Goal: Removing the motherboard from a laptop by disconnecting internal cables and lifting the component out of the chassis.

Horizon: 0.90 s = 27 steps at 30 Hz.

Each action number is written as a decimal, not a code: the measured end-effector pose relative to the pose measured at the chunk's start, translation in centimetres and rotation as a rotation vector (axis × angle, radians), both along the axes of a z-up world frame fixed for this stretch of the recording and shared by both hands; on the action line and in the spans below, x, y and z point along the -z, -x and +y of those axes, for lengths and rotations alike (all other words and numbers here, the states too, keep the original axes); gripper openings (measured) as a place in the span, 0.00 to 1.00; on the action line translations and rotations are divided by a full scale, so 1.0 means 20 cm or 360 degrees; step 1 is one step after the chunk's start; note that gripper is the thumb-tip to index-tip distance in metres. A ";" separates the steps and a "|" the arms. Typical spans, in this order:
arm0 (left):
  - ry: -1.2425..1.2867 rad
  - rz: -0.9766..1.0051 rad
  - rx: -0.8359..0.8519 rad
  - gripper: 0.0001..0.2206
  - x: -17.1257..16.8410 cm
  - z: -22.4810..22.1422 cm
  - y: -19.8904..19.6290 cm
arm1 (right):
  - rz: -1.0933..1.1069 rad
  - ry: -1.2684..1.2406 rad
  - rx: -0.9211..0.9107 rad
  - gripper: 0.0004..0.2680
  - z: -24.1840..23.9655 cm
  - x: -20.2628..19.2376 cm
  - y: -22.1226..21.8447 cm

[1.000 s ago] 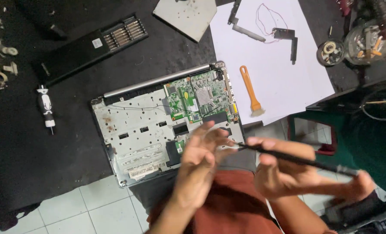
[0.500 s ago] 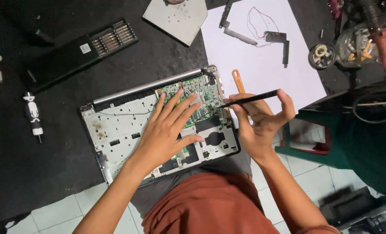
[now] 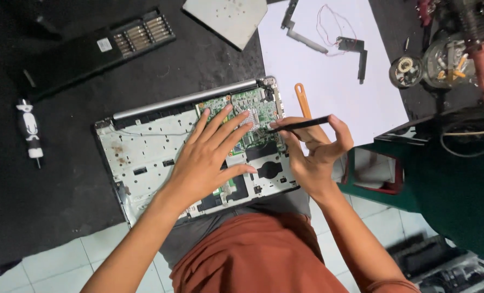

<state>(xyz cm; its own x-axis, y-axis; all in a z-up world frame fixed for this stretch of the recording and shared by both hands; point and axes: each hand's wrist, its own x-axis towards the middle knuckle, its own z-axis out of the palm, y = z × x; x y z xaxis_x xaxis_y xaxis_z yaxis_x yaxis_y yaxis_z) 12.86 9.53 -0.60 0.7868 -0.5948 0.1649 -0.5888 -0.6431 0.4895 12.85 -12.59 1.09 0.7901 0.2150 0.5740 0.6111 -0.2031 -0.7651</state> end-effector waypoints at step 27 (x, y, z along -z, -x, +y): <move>-0.0012 -0.0086 0.0010 0.36 -0.01 0.01 0.00 | -0.0379 0.0430 -0.0077 0.33 -0.06 0.09 -0.02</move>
